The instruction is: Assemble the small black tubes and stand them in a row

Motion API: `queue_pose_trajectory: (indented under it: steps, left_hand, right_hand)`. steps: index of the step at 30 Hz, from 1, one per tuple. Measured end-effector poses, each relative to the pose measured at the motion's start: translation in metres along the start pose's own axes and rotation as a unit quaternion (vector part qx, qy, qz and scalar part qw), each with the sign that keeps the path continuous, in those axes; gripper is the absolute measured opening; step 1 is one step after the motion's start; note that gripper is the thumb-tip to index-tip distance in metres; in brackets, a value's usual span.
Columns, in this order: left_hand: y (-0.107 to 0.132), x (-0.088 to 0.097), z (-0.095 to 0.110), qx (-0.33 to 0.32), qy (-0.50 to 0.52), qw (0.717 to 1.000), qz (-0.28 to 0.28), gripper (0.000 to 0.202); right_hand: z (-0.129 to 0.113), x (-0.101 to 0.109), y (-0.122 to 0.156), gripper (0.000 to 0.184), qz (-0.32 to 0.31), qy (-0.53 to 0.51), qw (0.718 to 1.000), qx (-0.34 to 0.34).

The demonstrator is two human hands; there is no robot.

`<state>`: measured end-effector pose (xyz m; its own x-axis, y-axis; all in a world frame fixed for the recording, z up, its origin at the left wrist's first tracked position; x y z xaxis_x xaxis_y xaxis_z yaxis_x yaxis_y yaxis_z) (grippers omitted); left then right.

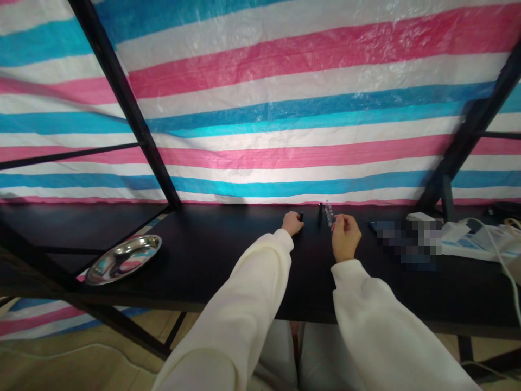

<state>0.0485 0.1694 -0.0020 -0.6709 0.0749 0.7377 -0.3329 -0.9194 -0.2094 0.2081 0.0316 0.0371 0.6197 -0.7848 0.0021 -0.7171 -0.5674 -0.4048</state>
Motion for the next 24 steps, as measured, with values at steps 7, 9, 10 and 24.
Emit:
queue_pose_trajectory:
  steps: [7,9,10,24]
  left_hand:
    - [-0.013,-0.011,0.009,-0.008,-0.001,1.000,-0.014,0.012]
    - [-0.015,-0.015,0.009,-0.001,-0.002,1.000,-0.016,0.013]
    - [-0.016,-0.017,0.010,0.004,-0.004,1.000,-0.017,0.013]
    - [-0.009,-0.016,0.008,0.060,0.005,0.995,-0.082,0.024]
  right_hand:
    - [0.000,-0.001,0.001,0.031,-0.003,0.002,1.000,0.009]
    - [-0.001,0.000,0.001,0.031,0.000,0.000,1.000,0.011]
    - [-0.001,0.000,0.001,0.030,0.003,-0.003,1.000,0.010]
    - [0.006,0.002,-0.004,0.022,0.014,-0.015,0.999,-0.043]
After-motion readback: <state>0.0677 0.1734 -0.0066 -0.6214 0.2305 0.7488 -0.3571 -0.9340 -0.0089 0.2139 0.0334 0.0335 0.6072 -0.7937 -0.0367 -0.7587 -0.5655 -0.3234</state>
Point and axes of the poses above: each hand's wrist, its own y-axis away from the middle knuckle, its own x-axis out of the back of the hand, z = x × y, the point moved 8 cm from there along -y, towards the middle knuckle, and after that the axes turned 9 degrees about -x, right-handed, at the moved point
